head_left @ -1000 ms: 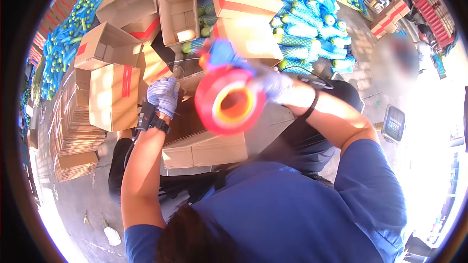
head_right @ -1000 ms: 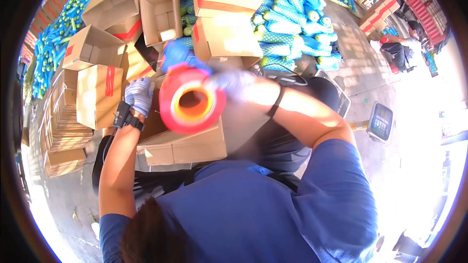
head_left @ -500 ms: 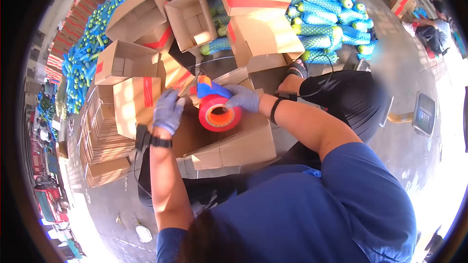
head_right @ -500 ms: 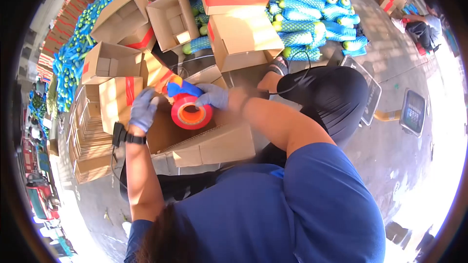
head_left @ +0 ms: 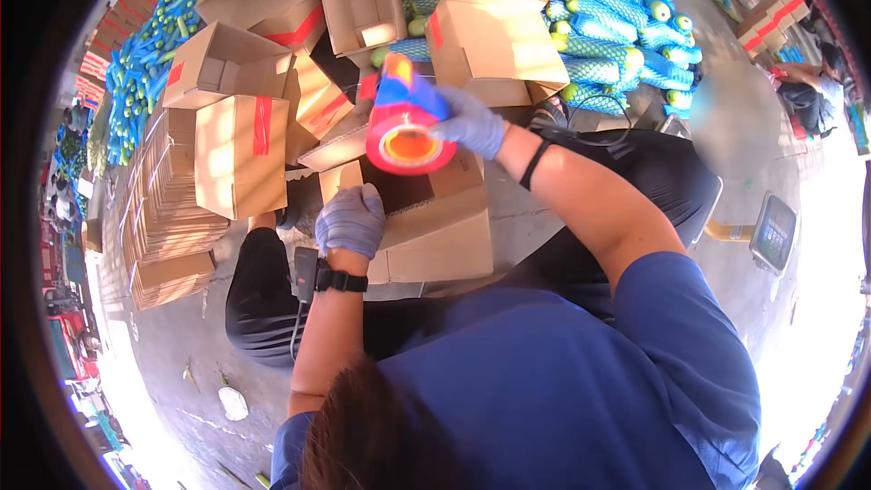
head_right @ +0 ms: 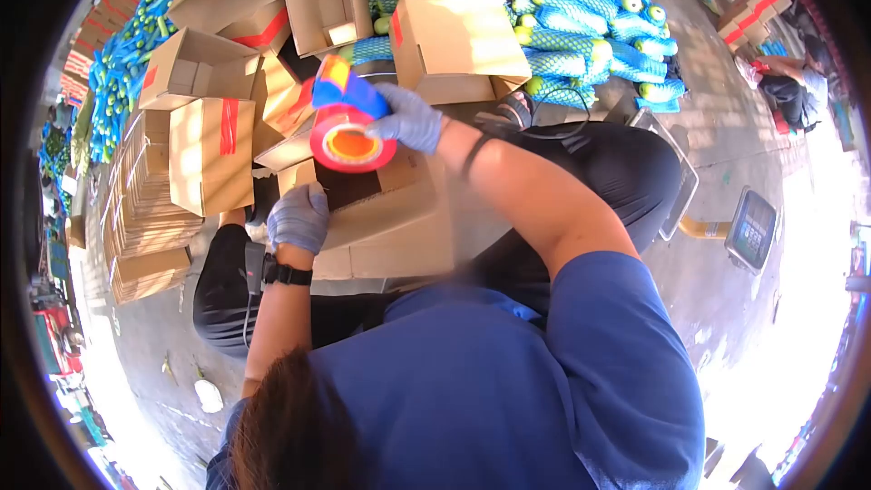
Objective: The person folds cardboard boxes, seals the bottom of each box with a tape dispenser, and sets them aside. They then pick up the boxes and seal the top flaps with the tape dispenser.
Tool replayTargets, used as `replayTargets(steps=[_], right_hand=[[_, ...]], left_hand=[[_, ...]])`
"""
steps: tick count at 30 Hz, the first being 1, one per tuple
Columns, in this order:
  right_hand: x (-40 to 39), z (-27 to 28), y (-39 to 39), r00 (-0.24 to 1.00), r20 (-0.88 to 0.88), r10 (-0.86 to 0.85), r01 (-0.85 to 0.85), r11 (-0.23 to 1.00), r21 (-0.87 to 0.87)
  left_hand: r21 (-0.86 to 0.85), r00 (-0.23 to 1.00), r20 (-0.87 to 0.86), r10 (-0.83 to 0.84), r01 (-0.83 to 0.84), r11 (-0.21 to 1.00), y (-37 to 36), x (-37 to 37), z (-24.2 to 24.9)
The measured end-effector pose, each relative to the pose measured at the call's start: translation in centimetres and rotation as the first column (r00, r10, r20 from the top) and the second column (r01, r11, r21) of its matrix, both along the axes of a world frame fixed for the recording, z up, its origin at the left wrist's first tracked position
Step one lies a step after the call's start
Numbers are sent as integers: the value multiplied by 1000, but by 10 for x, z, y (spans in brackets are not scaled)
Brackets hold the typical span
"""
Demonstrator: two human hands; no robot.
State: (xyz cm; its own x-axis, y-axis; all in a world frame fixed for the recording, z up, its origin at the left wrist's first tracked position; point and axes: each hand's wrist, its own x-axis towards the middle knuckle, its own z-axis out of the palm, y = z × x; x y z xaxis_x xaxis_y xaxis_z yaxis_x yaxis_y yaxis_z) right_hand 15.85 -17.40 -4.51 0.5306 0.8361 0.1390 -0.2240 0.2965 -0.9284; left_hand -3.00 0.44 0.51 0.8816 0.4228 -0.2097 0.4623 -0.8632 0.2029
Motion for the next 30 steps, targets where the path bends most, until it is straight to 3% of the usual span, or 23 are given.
replayTargets(steps=[2, 4, 5, 6, 7, 8, 9, 10, 11, 12, 13, 15, 17, 18, 19, 20, 21, 23, 25, 26, 28, 29, 30], right_hand=[[13, 41, -25, 1000, 3, -23, 23, 1000, -2], [13, 77, -48, 999, 23, -25, 25, 999, -28], [5, 88, -58, 998, 42, -36, 37, 998, -42], [-3, 94, -67, 997, 63, -48, 52, 997, -59], [-13, 82, -68, 1000, 4, -9, 10, 1000, -30], [-31, 90, -67, 994, 93, -57, 72, 984, -163], [-32, 78, -73, 970, 244, -11, 54, 984, -169], [-35, 73, -84, 728, 672, 136, 327, 792, -515], [-55, 70, -80, 649, 738, 182, 414, 730, -544], [-62, 59, -78, 696, 680, 231, 317, 750, -580], [-65, 50, -75, 658, 726, 201, 332, 788, -519], [-62, 56, -73, 616, 727, 302, 295, 768, -569], [-62, 55, -71, 619, 725, 302, 296, 765, -572], [-59, 56, -73, 617, 715, 328, 263, 771, -580], [-57, 56, -74, 608, 724, 326, 274, 770, -576], [-56, 56, -74, 620, 699, 357, 261, 746, -613], [-56, 58, -72, 631, 671, 388, 245, 722, -647], [-59, 55, -74, 637, 667, 387, 266, 702, -661], [-53, 38, -76, 683, 650, 333, 243, 735, -632], [-55, 42, -78, 665, 664, 341, 264, 725, -636], [-63, 45, -79, 682, 661, 313, 275, 728, -628], [-62, 47, -82, 686, 663, 301, 283, 728, -624], [-57, 50, -83, 677, 676, 290, 302, 728, -615]], left_hand=[[68, 978, 207, -28, 14, 998, 10, 11, -30], [71, 969, 236, -70, 55, 996, 20, 23, -66], [82, 959, 258, -115, 96, 992, 24, 28, -76], [-39, 898, 432, -87, 114, 993, 25, 32, -79], [15, 866, 480, -143, 155, 988, 26, 36, -85], [25, 860, 476, -186, 198, 980, 31, 36, -92], [-18, 878, 455, -149, 176, 984, 31, 37, -90], [-24, 807, 568, -160, 211, 977, 36, 38, -100], [3, 787, 579, -214, 260, 966, 39, 35, -94], [54, 602, 752, -269, 351, 935, 43, 38, -97], [207, 547, 720, -428, 419, 884, 44, 34, -70], [398, 318, 823, -470, 267, 878, 49, 45, -63], [495, 406, 762, -504, 137, 858, 16, 52, 23], [565, 517, 660, -545, 137, 814, 21, 59, 31], [567, 505, 667, -547, 132, 813, 36, 70, 19], [361, 825, 402, -397, 256, 897, 57, 82, -4], [113, 965, 6, -261, 258, 959, 63, 88, -6], [195, 966, -74, -246, 256, 947, 58, 88, -17], [170, 941, 121, -315, 293, 941, 66, 73, -49], [181, 937, 120, -327, 303, 936, 77, 62, -89], [470, 746, 103, -658, 546, 693, 96, 43, -168], [477, 739, 108, -665, 549, 687, 86, 41, -151], [313, 797, 82, -598, 549, 775, 69, 36, -109]])
